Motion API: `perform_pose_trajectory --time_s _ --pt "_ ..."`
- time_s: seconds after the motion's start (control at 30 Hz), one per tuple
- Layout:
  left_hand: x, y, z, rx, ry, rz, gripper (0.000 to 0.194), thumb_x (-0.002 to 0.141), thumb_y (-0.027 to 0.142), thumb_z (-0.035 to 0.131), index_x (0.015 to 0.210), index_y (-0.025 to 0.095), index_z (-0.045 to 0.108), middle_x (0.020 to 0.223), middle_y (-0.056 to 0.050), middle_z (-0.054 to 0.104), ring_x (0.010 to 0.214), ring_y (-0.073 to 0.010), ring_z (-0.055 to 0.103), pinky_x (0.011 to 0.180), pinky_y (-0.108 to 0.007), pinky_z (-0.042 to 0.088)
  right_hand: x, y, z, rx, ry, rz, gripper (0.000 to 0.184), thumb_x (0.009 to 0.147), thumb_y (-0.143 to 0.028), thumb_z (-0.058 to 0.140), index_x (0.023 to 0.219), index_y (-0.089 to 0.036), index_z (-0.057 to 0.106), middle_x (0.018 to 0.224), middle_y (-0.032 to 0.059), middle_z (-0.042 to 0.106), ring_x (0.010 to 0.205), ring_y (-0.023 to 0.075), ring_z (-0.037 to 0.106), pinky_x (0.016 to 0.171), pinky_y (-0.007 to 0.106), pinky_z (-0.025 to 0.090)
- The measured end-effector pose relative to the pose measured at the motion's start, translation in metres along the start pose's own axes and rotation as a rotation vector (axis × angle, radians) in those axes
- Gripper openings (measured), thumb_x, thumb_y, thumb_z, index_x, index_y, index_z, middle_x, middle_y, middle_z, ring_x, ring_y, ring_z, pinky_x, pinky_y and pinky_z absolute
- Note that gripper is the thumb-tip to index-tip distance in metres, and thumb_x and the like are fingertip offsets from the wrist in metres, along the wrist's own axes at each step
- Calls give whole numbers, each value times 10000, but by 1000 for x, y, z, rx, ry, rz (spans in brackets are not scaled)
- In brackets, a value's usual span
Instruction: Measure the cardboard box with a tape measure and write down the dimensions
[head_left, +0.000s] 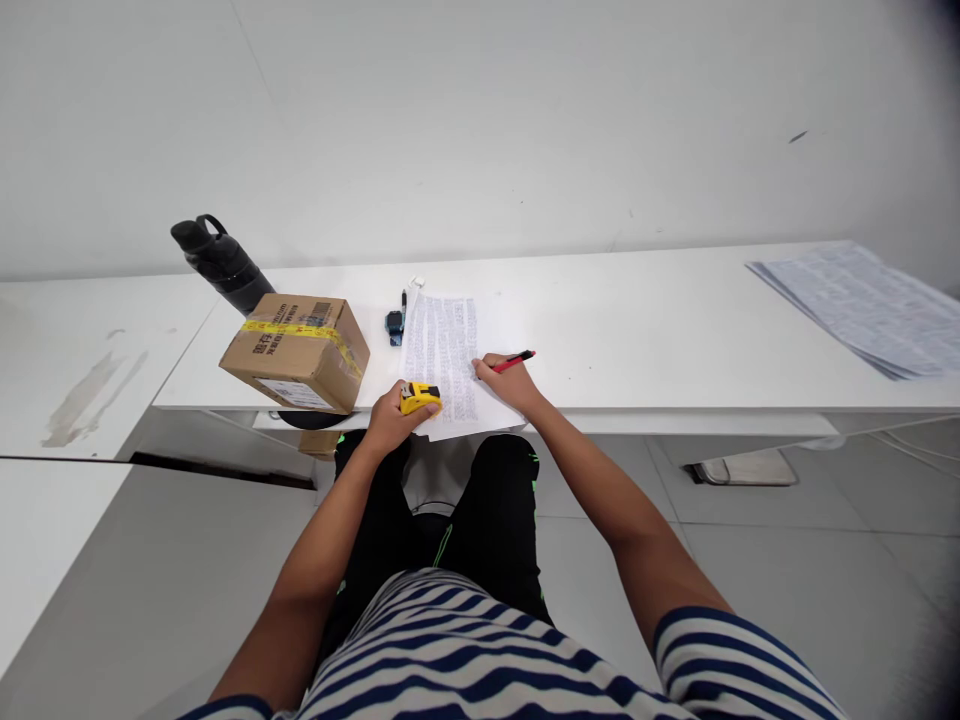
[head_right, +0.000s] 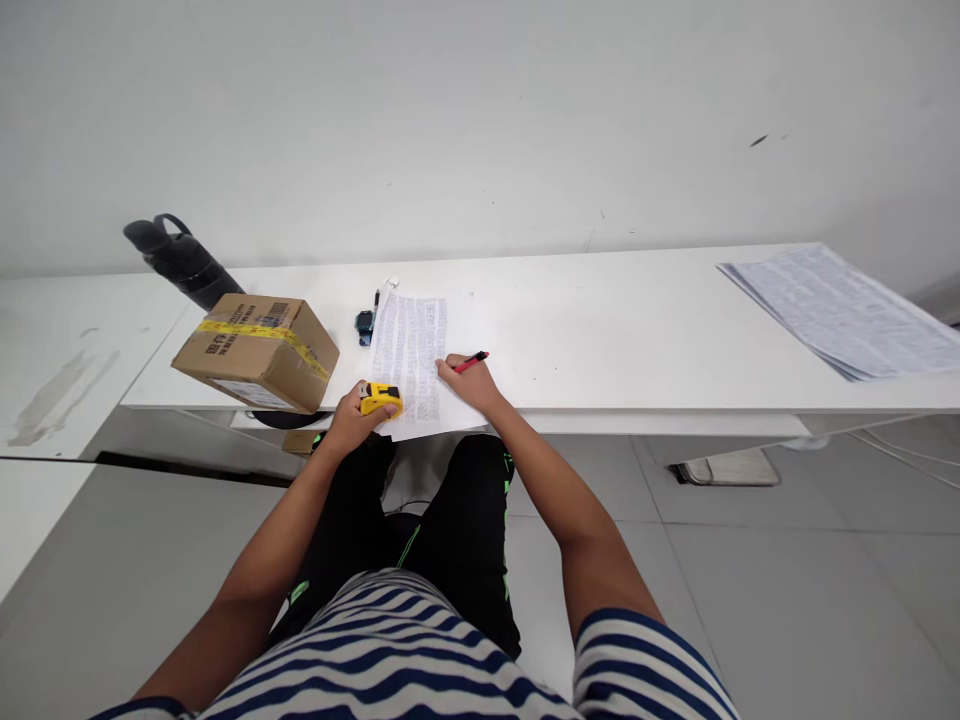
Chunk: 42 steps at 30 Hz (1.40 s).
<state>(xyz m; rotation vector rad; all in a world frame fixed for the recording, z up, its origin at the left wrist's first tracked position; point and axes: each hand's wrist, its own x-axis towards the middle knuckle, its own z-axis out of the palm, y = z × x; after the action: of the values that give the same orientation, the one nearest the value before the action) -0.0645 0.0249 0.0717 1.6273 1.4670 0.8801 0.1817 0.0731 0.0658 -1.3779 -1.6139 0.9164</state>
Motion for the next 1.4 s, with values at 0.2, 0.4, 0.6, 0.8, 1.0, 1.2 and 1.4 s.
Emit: perform_pose_trajectory --time_s 0.2,0.4,0.6,0.8,1.0,1.2,1.4 --pt "-1 2 0 -3 -7 -2 432 712 542 755 942 206 612 880 -7 689 775 -167 626 726 -288 503 -1 -1 0 14 5 10 428 847 -494 528 562 -239 336 560 -43 336 593 132 349 591 303 287" --pt "-2 5 0 14 -5 -7 428 709 550 753 927 209 612 861 0 686 774 -168 628 725 -285 500 -4 -5 -2 14 62 28 430 853 -500 510 562 -245 321 558 -36 341 602 144 370 604 307 314" --pt "-2 3 0 -2 -5 -10 425 701 543 759 927 213 617 858 1 690 770 -171 631 708 -283 497 -3 -3 -3 2 -5 16 404 852 -514 509 575 -239 407 589 -14 457 649 167 450 640 316 357" --pt "-1 1 1 9 -1 -5 427 704 546 758 931 212 617 870 -4 691 770 -171 627 706 -288 501 -3 -3 -2 -9 41 14 393 858 -467 503 563 -239 379 561 -34 377 602 146 393 618 311 325" --pt "-2 2 -1 13 -9 14 422 715 547 751 942 215 621 874 0 683 771 -167 620 725 -292 501 -4 -4 -3 -32 22 11 386 856 -451 498 563 -237 368 560 -38 365 593 138 372 606 308 312" --pt "-2 2 0 -8 -6 2 422 699 535 765 931 211 627 862 -3 685 766 -168 625 718 -288 504 -4 -5 -3 -28 40 32 396 846 -509 498 577 -240 389 558 -30 379 614 151 393 607 308 334" --pt "0 1 0 -2 -11 -3 428 701 540 763 935 211 622 868 -4 687 771 -167 626 722 -291 505 -4 -7 -2 -28 91 52 411 836 -530 501 575 -244 365 554 -29 356 619 151 387 606 306 332"
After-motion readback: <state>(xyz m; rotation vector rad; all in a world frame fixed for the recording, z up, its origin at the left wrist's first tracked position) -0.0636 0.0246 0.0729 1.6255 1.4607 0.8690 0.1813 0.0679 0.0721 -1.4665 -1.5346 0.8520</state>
